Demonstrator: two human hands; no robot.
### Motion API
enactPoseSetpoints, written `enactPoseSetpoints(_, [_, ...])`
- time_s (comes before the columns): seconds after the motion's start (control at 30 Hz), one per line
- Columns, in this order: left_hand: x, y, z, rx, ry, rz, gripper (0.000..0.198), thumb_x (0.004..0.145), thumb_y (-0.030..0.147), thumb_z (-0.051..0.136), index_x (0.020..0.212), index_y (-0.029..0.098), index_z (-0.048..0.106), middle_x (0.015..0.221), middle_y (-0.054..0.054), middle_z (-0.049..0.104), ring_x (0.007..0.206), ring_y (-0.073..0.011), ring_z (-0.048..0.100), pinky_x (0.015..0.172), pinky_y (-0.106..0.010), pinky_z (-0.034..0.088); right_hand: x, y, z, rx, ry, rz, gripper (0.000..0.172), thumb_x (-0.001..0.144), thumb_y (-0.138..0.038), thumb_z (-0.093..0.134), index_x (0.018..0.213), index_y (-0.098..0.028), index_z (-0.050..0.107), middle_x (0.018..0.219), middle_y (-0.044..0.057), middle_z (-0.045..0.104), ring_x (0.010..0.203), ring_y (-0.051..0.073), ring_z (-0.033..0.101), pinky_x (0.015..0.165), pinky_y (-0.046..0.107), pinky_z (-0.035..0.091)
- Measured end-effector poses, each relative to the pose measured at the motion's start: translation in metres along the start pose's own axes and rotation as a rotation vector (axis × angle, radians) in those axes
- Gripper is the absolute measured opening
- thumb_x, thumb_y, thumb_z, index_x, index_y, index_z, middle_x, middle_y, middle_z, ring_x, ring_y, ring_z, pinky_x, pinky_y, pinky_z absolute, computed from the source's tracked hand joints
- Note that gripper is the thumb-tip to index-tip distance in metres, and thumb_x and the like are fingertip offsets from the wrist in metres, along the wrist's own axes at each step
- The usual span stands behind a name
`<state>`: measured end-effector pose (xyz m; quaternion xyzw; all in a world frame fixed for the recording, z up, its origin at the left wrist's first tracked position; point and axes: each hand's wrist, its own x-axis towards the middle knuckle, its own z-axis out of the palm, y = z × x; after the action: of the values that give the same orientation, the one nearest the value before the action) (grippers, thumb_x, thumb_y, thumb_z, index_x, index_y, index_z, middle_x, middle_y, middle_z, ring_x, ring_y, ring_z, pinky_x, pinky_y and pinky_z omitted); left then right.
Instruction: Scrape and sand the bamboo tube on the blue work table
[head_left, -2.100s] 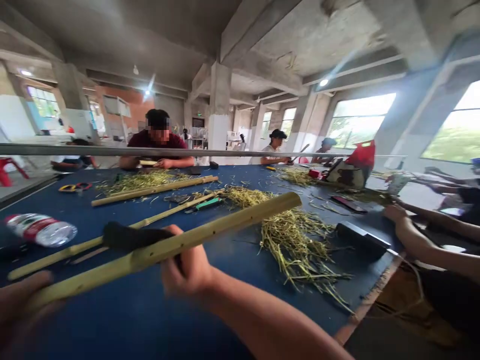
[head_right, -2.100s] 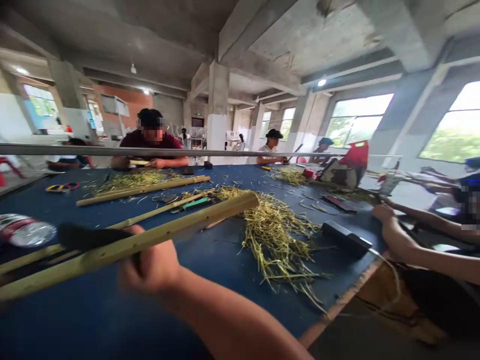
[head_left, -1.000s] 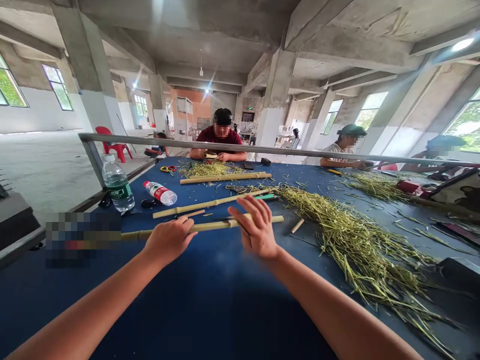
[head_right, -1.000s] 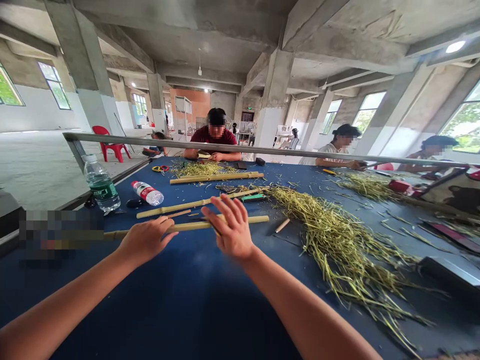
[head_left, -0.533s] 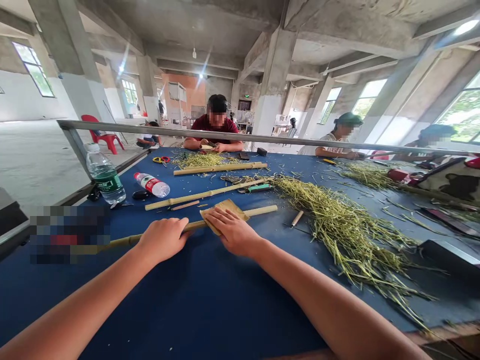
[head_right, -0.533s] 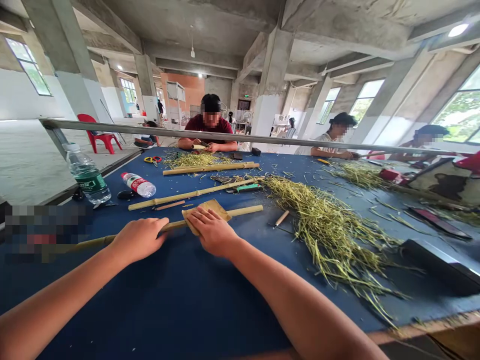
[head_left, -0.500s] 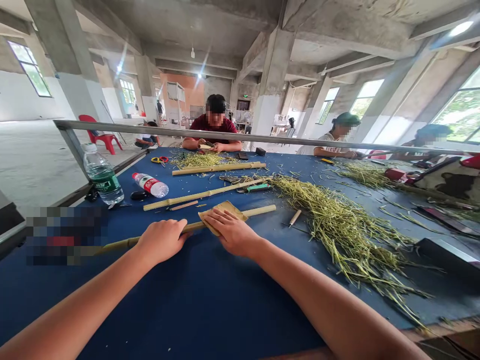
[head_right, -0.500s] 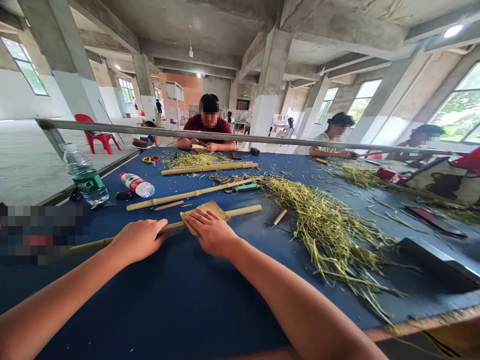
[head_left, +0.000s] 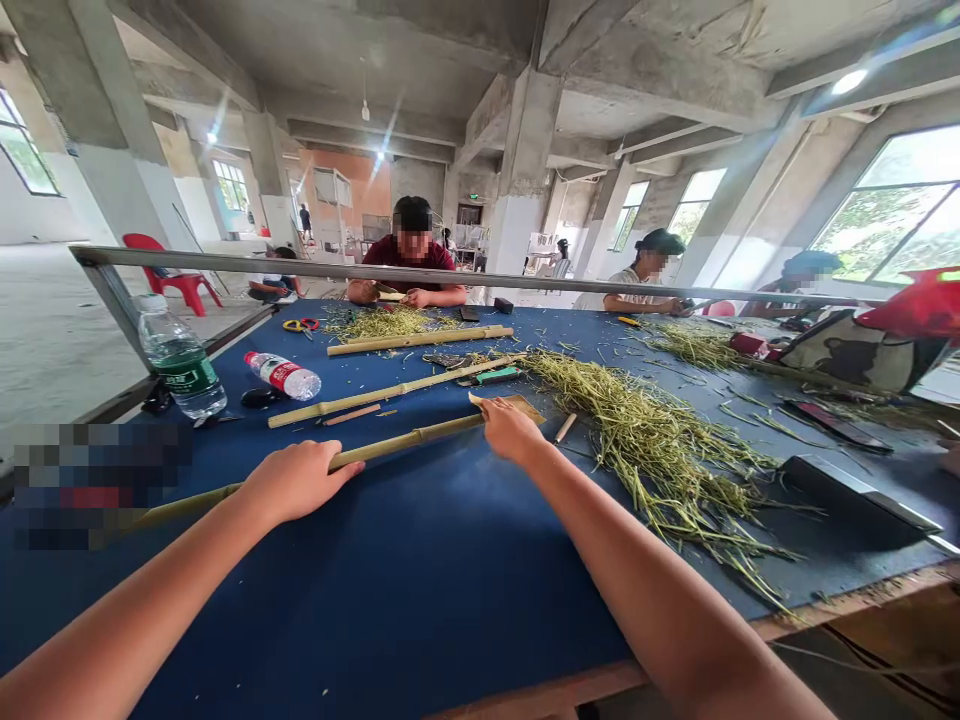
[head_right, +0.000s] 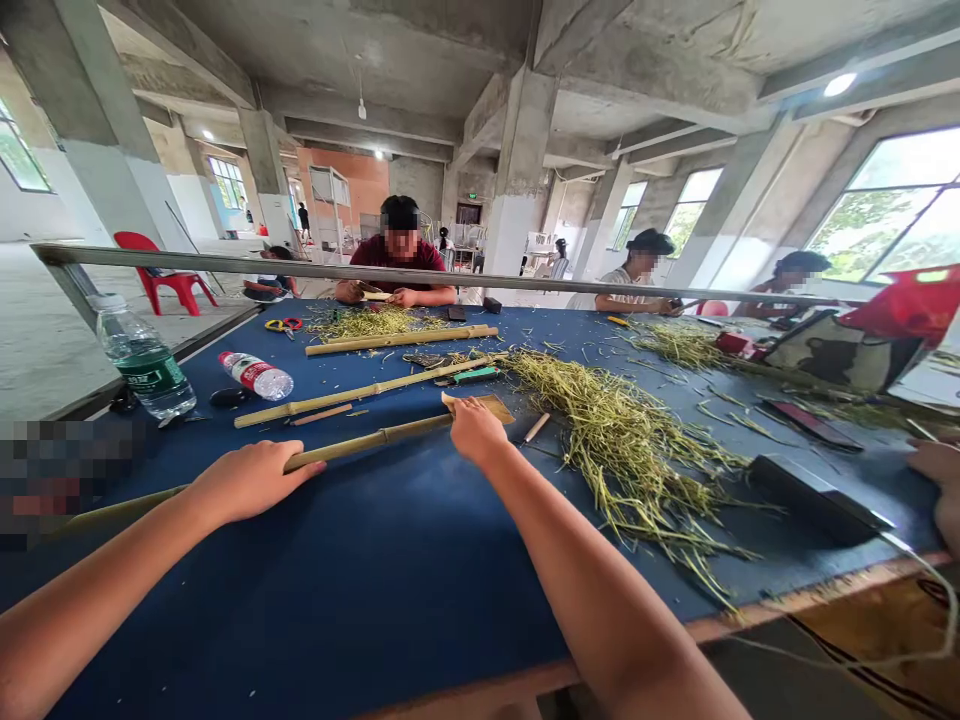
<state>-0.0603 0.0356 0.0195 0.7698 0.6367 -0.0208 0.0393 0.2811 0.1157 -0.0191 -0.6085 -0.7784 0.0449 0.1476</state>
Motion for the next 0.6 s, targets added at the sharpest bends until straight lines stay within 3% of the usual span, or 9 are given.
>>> enactPoseSetpoints(0.07, [0.000, 0.000, 0.001, 0.003, 0.023, 0.011, 0.059, 0.093, 0.072, 0.027, 0.082, 0.023, 0.060, 0.085, -0.013, 0.075, 0.081, -0.0337, 0.071, 0.063, -0.037, 0.044, -0.003, -0.008, 0.007, 0.016, 0.019, -0.039, 0.055, 0.097, -0.011, 0.038, 0.151, -0.005, 0.048, 0.155, 0.019, 0.049, 0.150, 0.028, 0.037, 0.124, 0.044, 0.027])
enactPoseSetpoints(0.23, [0.002, 0.001, 0.007, -0.040, 0.010, 0.002, 0.059, 0.093, 0.071, 0.027, 0.087, 0.024, 0.062, 0.089, -0.014, 0.076, 0.085, -0.0356, 0.071, 0.067, -0.038, 0.045, -0.020, -0.057, 0.030, 0.157, 0.009, -0.453, 0.058, 0.100, -0.017, 0.038, 0.159, -0.015, 0.039, 0.164, 0.009, 0.039, 0.155, 0.021, 0.025, 0.128, 0.042, 0.022])
enactPoseSetpoints(0.3, [0.002, 0.000, 0.007, -0.070, 0.002, 0.000, 0.058, 0.093, 0.071, 0.026, 0.090, 0.025, 0.062, 0.090, -0.013, 0.076, 0.086, -0.0352, 0.071, 0.067, -0.038, 0.045, -0.020, -0.062, 0.031, 0.193, 0.006, -0.509, 0.057, 0.102, -0.020, 0.038, 0.160, -0.019, 0.038, 0.164, 0.007, 0.039, 0.155, 0.020, 0.026, 0.128, 0.043, 0.023])
enactPoseSetpoints(0.43, [0.001, -0.001, 0.003, -0.116, -0.026, 0.003, 0.061, 0.094, 0.072, 0.023, 0.081, 0.025, 0.059, 0.088, -0.012, 0.076, 0.087, -0.0335, 0.070, 0.068, -0.037, 0.044, -0.004, -0.029, 0.022, 0.160, 0.002, -0.368, 0.051, 0.104, -0.022, 0.037, 0.154, -0.019, 0.047, 0.159, 0.008, 0.047, 0.150, 0.021, 0.036, 0.126, 0.044, 0.024])
enactPoseSetpoints(0.6, [-0.001, 0.000, 0.000, -0.129, -0.033, -0.002, 0.061, 0.092, 0.074, 0.025, 0.077, 0.025, 0.058, 0.082, -0.010, 0.074, 0.079, -0.0318, 0.069, 0.063, -0.035, 0.041, 0.015, 0.014, 0.018, 0.099, 0.030, 0.006, 0.049, 0.106, -0.023, 0.033, 0.152, -0.016, 0.050, 0.159, 0.012, 0.047, 0.154, 0.026, 0.027, 0.126, 0.047, 0.021])
